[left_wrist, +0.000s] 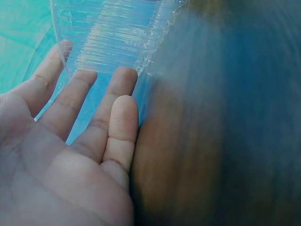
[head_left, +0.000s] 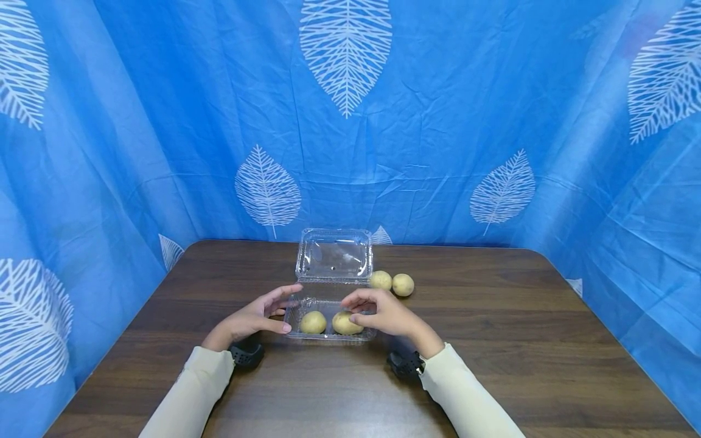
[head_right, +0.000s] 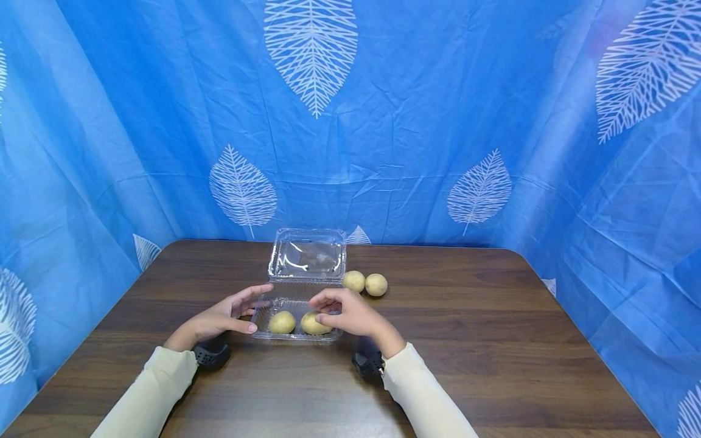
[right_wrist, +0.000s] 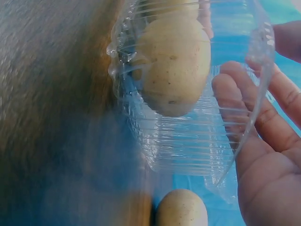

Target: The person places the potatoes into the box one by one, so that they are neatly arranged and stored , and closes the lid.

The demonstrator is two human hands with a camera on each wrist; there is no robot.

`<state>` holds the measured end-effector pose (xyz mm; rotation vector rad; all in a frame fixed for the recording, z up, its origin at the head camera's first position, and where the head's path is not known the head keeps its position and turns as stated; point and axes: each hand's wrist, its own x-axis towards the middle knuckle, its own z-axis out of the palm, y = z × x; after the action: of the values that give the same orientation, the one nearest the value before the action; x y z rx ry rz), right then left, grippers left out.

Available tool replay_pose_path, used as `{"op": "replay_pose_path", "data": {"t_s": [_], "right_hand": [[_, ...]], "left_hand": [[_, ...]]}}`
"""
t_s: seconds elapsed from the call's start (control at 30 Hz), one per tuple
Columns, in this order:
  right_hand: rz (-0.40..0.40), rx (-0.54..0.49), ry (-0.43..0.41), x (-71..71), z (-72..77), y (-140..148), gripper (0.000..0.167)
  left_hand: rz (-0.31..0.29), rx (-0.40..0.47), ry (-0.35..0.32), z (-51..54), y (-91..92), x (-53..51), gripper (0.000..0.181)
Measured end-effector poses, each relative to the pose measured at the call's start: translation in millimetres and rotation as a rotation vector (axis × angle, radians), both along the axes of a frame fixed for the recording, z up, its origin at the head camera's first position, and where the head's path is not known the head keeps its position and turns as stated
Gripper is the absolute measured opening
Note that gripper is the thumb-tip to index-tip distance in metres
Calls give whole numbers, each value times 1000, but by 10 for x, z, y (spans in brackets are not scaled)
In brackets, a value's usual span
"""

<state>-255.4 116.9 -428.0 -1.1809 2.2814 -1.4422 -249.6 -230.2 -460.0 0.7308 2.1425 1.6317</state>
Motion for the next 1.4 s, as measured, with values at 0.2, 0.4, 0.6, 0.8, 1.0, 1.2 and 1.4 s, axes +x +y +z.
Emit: {"op": "replay_pose_path", "data": {"t_s": [0.2, 0.4, 0.6, 0.8, 1.0, 1.2, 1.4], "right_hand": [[-10, -102, -138, 6, 4, 17, 31], [-51, -183, -242, 12, 7, 30, 36], [-79, -233, -286, -2, 23, 63, 40], [-87, -255, -273, -51, 6, 106, 40], [-120, -252, -266, -76, 15, 158, 42], [-129, -260, -220, -100, 32, 218, 40], [-146, -213, -152, -122, 56, 264, 38]], "left_hand": [[-4, -1, 0, 2, 5, 4, 91], [-8, 2, 4, 1, -1, 5, 92], [-14, 6, 10, 7, -8, -1, 91], [-13, 2, 15, 6, -10, -5, 90], [-12, 0, 13, -3, -12, -8, 92], [-13, 7, 12, -3, -13, -7, 92], [-13, 8, 13, -1, -14, -4, 92]]}}
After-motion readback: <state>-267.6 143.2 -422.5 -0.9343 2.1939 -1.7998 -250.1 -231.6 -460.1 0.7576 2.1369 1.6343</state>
